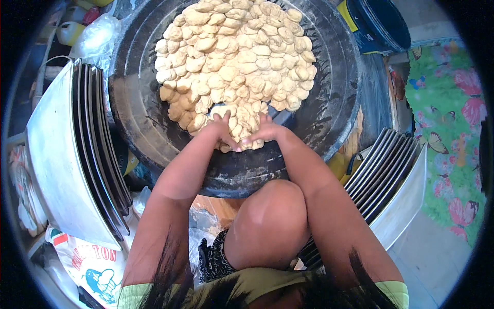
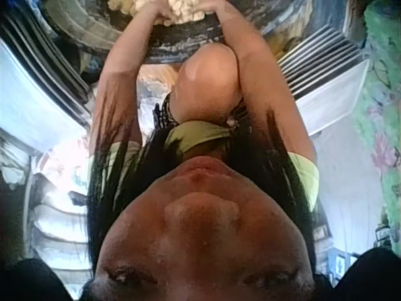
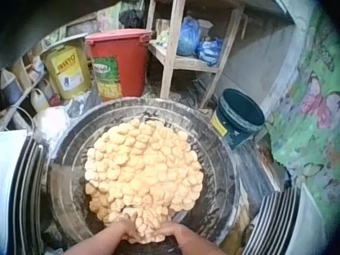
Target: The person takes dough pieces from a basin, arranges them onto baking trays by hand, and sets the filled trays aside.
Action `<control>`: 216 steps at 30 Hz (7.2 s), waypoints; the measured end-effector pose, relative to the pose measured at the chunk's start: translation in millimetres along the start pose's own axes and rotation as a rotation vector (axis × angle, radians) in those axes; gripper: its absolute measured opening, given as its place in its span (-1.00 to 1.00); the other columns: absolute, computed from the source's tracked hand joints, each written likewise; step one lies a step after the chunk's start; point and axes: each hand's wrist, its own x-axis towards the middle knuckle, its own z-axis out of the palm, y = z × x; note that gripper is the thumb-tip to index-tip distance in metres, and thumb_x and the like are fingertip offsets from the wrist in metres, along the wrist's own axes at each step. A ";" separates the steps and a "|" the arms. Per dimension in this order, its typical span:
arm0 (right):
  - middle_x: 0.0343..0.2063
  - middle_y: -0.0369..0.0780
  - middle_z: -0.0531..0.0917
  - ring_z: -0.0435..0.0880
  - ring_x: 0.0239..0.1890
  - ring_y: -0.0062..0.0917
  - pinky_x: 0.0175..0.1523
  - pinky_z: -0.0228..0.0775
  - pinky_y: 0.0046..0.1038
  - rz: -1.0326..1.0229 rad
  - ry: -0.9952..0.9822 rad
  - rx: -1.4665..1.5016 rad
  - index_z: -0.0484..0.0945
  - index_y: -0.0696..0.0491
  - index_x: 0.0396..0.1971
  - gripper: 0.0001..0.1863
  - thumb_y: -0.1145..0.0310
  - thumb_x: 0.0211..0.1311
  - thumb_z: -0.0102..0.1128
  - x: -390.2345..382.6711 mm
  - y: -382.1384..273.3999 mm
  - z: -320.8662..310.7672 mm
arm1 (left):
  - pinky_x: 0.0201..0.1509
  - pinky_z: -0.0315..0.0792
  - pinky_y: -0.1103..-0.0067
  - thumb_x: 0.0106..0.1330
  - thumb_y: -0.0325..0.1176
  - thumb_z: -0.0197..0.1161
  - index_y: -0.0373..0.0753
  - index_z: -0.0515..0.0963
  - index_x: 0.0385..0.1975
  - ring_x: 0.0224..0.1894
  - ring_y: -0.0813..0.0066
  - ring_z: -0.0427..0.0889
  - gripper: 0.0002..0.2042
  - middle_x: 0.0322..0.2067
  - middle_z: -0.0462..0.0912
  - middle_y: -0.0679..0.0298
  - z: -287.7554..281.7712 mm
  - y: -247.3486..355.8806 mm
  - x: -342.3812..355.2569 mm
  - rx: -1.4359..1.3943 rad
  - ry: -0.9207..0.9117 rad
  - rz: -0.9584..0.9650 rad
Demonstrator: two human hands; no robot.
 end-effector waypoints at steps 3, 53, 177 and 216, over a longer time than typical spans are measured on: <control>0.21 0.16 0.05 0.15 0.26 -0.03 0.29 0.09 -0.30 -0.040 -0.022 -0.226 -0.23 0.25 0.28 0.41 -0.08 -0.52 0.53 -10.1 -10.2 8.4 | 0.16 0.33 0.23 -0.55 -0.07 0.62 0.00 -0.23 0.34 0.23 -0.26 0.16 0.35 0.24 -0.04 -0.24 12.5 8.4 -1.1 0.100 0.187 -0.105; 0.21 -0.12 0.25 0.22 0.25 -0.31 0.26 0.09 -0.41 -0.427 1.035 0.853 0.15 0.07 0.23 -0.24 0.37 -0.06 0.21 -505.6 205.3 -17.7 | 0.08 0.33 0.40 -0.06 -0.09 0.35 -0.32 0.36 0.07 0.02 0.01 0.45 -0.32 -0.06 0.46 -0.12 82.8 345.5 -281.8 -0.123 0.363 0.982; -0.34 -0.10 0.55 0.53 -0.16 -0.22 -0.09 0.39 -0.31 0.010 1.507 0.237 0.48 0.04 -0.22 -0.58 0.17 -0.09 0.33 -468.0 174.3 -4.2 | 0.06 0.16 0.15 0.09 -0.16 0.25 -0.15 0.59 -0.20 -0.04 0.21 0.46 -0.69 -0.16 0.52 0.17 79.3 414.2 -238.7 0.275 1.248 1.066; -0.35 -0.18 0.63 0.57 -0.27 -0.50 -0.08 0.37 -0.48 -0.197 1.094 0.703 0.57 0.13 -0.23 -0.68 0.37 -0.03 0.31 -491.1 206.9 -6.2 | 0.13 0.25 0.32 0.08 -0.14 0.28 -0.19 0.49 -0.01 0.13 0.16 0.36 -0.54 0.00 0.48 0.10 91.2 387.8 -260.7 0.415 1.132 1.220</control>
